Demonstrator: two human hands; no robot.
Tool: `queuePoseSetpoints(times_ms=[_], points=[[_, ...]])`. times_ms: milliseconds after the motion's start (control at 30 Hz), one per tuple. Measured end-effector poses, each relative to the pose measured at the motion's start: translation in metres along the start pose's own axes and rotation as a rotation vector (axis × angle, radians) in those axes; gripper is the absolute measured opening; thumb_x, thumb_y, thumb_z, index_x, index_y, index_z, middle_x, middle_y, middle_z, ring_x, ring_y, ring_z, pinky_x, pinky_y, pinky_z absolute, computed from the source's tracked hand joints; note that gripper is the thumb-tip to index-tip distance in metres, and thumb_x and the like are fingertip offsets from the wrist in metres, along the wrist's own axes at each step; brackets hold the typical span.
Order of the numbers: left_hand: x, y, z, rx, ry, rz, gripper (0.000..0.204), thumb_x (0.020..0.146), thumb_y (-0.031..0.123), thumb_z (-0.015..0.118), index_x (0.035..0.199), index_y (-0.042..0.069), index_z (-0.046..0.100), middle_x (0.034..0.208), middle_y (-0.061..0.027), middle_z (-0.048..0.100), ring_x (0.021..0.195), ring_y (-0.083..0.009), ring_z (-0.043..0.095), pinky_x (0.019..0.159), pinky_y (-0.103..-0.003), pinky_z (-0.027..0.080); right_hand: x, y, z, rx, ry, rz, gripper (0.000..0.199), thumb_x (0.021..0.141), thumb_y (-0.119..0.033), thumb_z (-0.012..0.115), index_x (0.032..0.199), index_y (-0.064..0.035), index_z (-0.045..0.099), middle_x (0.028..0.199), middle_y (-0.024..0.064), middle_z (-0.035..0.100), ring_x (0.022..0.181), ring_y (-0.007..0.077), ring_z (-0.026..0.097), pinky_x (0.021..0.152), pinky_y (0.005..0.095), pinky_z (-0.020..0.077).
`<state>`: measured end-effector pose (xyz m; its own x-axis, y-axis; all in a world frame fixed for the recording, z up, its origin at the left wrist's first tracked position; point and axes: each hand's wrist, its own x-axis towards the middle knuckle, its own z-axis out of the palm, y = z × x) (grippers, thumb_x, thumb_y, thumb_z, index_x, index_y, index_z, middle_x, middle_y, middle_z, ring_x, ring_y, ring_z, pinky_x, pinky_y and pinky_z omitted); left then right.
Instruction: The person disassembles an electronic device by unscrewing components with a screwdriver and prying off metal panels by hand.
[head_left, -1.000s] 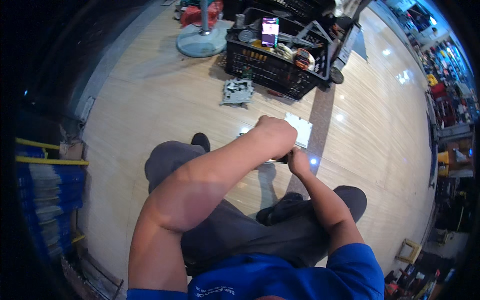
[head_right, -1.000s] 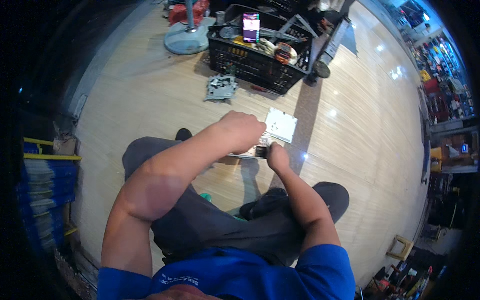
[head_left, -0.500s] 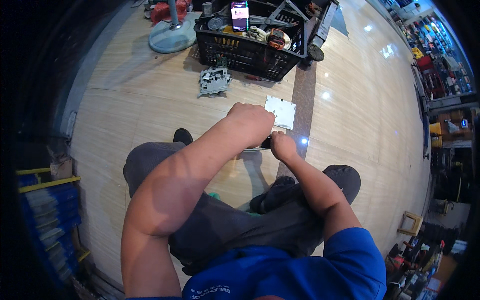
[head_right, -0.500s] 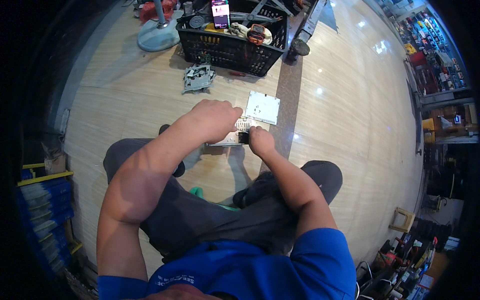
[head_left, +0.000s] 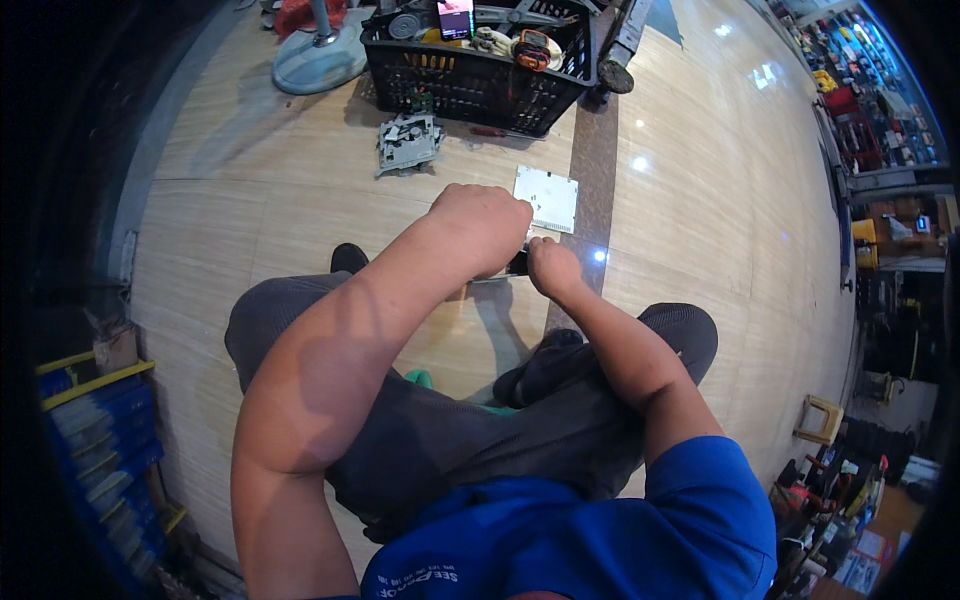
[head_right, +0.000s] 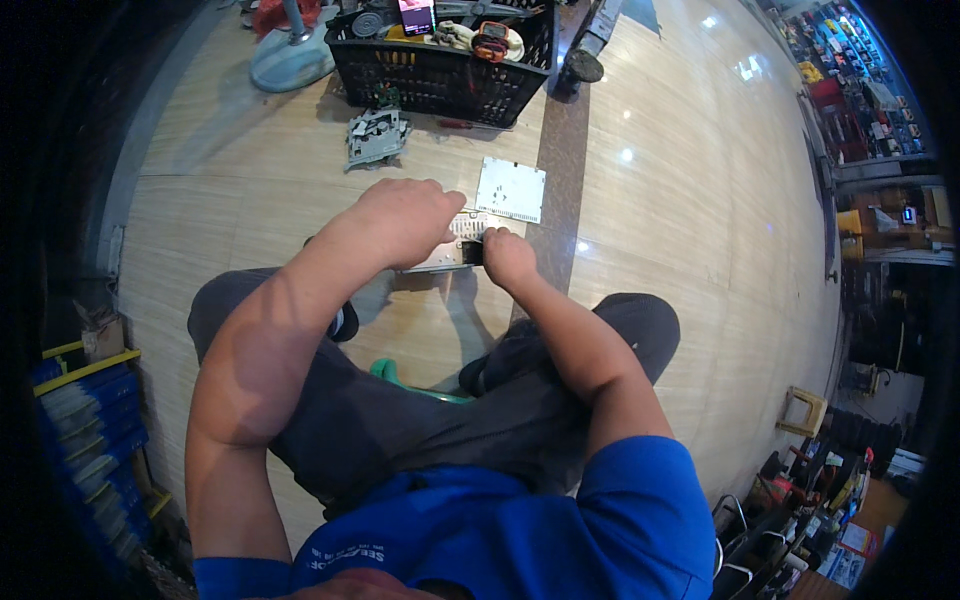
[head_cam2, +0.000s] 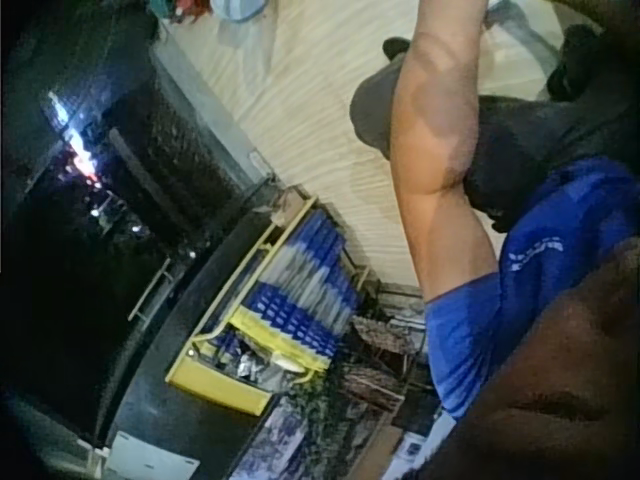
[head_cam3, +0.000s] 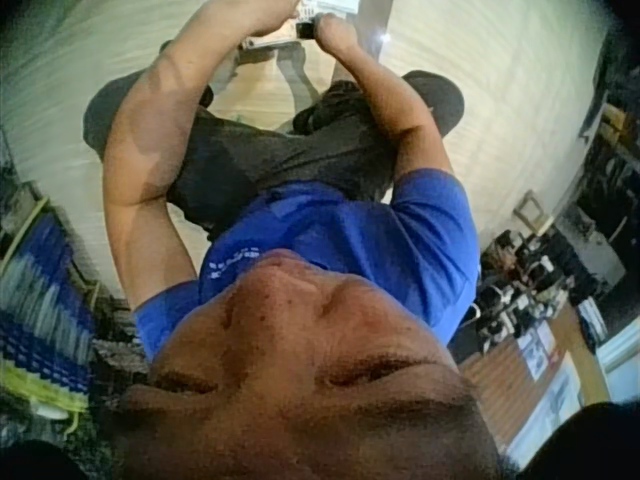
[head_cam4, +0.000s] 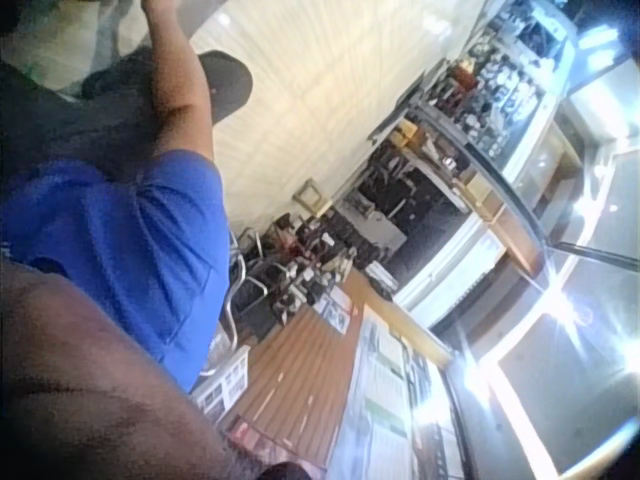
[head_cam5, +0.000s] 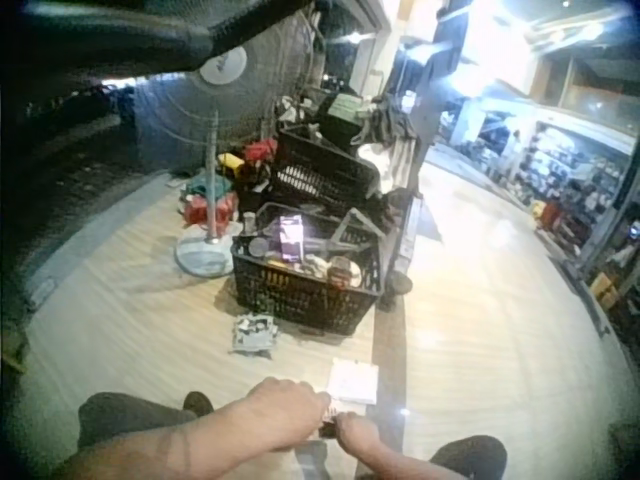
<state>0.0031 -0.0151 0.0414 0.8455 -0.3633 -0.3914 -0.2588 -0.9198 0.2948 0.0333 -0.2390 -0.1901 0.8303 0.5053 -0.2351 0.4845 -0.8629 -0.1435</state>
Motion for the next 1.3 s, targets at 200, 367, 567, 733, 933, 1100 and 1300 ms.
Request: queuePoseSetpoints(times_ms=[200,367,567,733,933,1100,1300], points=[[0.0,0.0,0.002,-0.019,-0.01,0.012,0.024,0.095,0.025,0.069,0.11,0.006,0.066,0.104,-0.0171,0.073,0.102,-0.0356,0.07,0.086,-0.047,0.056,0.0,-0.002,-0.001,0.048,0.001,0.058,0.02,0.094,-0.014,0.049,0.096,0.0009,0.063,0.097,0.0254,0.069,0.085,0.0426,0.071,0.074,0.0513,0.0587],[0.002,0.0,0.004,-0.008,-0.026,0.025,0.024,0.095,0.025,0.069,0.109,0.005,0.067,0.104,-0.0177,0.072,0.101,-0.0362,0.07,0.085,-0.047,0.056,0.001,-0.003,-0.002,0.052,-0.032,0.082,0.021,0.093,-0.013,0.05,0.1,0.0003,0.064,0.099,0.0243,0.07,0.088,0.0412,0.072,0.076,0.0499,0.0594],[0.004,0.003,0.006,0.01,-0.052,0.011,0.025,0.095,0.025,0.069,0.111,0.006,0.067,0.104,-0.0174,0.072,0.101,-0.0359,0.07,0.086,-0.047,0.056,0.002,0.001,0.003,0.081,-0.055,0.114,0.02,0.093,-0.013,0.051,0.1,-0.0001,0.064,0.099,0.025,0.071,0.091,0.0413,0.072,0.078,0.0512,0.0589],[0.006,0.004,0.008,0.014,-0.064,0.012,0.026,0.095,0.025,0.069,0.112,0.006,0.067,0.106,-0.0172,0.072,0.101,-0.0353,0.07,0.086,-0.046,0.056,0.014,0.013,0.014,0.198,-0.125,0.211,0.029,0.097,-0.023,0.054,0.096,0.002,0.069,0.097,0.0302,0.07,0.093,0.045,0.07,0.082,0.0541,0.0556],[0.007,0.006,0.007,0.028,-0.098,0.011,0.026,0.095,0.024,0.069,0.113,0.006,0.067,0.106,-0.0168,0.072,0.102,-0.0344,0.07,0.086,-0.046,0.056,0.019,0.03,0.022,0.288,-0.143,0.168,0.042,0.099,-0.037,0.06,0.094,0.0032,0.071,0.09,0.0285,0.071,0.084,0.0438,0.07,0.076,0.052,0.0547],[0.007,0.006,0.006,0.025,-0.126,0.01,0.026,0.095,0.023,0.069,0.114,0.005,0.067,0.105,-0.017,0.073,0.102,-0.0345,0.07,0.087,-0.045,0.056,0.02,0.03,0.014,0.647,-0.411,0.48,0.054,0.101,-0.048,0.06,0.091,0.004,0.07,0.079,0.0181,0.067,0.06,0.0259,0.064,0.052,0.0414,0.0499],[0.008,0.005,0.01,0.021,-0.106,0.006,0.026,0.094,0.023,0.069,0.112,0.005,0.067,0.104,-0.0172,0.073,0.101,-0.0346,0.07,0.087,-0.046,0.056,0.012,0.022,0.009,0.831,-0.462,0.618,0.057,0.103,-0.049,0.057,0.088,0.0051,0.067,0.071,0.0104,0.062,0.05,0.0208,0.055,0.043,0.0378,0.0435]])
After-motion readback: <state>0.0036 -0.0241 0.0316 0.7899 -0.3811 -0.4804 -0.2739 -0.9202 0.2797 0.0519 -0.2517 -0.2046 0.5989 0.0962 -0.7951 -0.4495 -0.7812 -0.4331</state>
